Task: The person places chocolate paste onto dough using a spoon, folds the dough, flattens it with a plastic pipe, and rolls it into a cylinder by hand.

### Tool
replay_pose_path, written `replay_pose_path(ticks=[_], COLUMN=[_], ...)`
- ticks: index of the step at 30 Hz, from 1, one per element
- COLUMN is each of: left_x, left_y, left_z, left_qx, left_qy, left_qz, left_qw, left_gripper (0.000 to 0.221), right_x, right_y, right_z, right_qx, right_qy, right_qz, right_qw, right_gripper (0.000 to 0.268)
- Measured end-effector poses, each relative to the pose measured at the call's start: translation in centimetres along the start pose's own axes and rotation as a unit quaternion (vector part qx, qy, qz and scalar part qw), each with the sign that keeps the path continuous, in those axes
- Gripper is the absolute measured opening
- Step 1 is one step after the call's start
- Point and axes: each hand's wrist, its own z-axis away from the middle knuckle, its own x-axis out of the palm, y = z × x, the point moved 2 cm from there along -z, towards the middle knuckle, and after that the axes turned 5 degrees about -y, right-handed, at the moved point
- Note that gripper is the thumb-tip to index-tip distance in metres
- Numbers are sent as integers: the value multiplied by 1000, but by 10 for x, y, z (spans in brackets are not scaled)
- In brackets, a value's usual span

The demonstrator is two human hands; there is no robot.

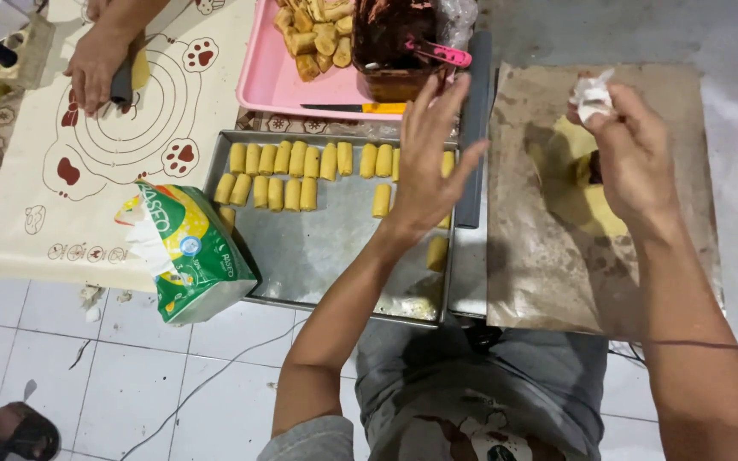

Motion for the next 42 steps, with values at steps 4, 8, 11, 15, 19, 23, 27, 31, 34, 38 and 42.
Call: replay_pose_path(ticks=[4, 8, 11, 15, 19, 23, 27, 31, 34, 38, 42], left_x=[-21, -19, -15, -9, -10, -7, 2, 9, 16, -19, -47], left_y=[14, 12, 5, 1, 1, -4, -20, -12, -18, 3, 14], left_z=[-5, -7, -5, -5, -15, -19, -15, -14, -13, -30, -33], left_qx=[-116, -219, -221, -245, -238, -201, -106, -135, -58, -119, -188], left_qy=[-8, -47, -44, -57, -42, -17, -28, 5, -11, 36, 36], left_qz=[451, 537, 557, 640, 749, 811, 856, 876, 871, 883, 786], left_qw=[885, 813, 799, 726, 617, 550, 506, 463, 488, 453, 588], left_gripper=[38, 52, 59, 69, 70, 72, 66, 72, 66, 67, 68], right_x=[17, 26, 27, 45, 73, 115, 121, 122, 115, 93, 53], right_y=[-7, -12, -14, -27, -23, -45, -45, -47, -37, -17, 1], right_z=[2, -2, -5, -4, 11, 41, 49, 55, 58, 52, 17], right_qx=[-144, -102, -173, -261, -329, -299, -321, -350, -358, -339, -290], right_qy=[-125, -25, 16, 4, -9, -124, -118, -87, -74, -173, -96], right_qz=[70, 150, 188, 200, 288, 278, 263, 277, 260, 256, 335], right_qw=[979, 983, 967, 944, 899, 904, 902, 891, 894, 889, 891], right_gripper=[32, 22, 22, 29, 26, 39, 29, 22, 15, 17, 16])
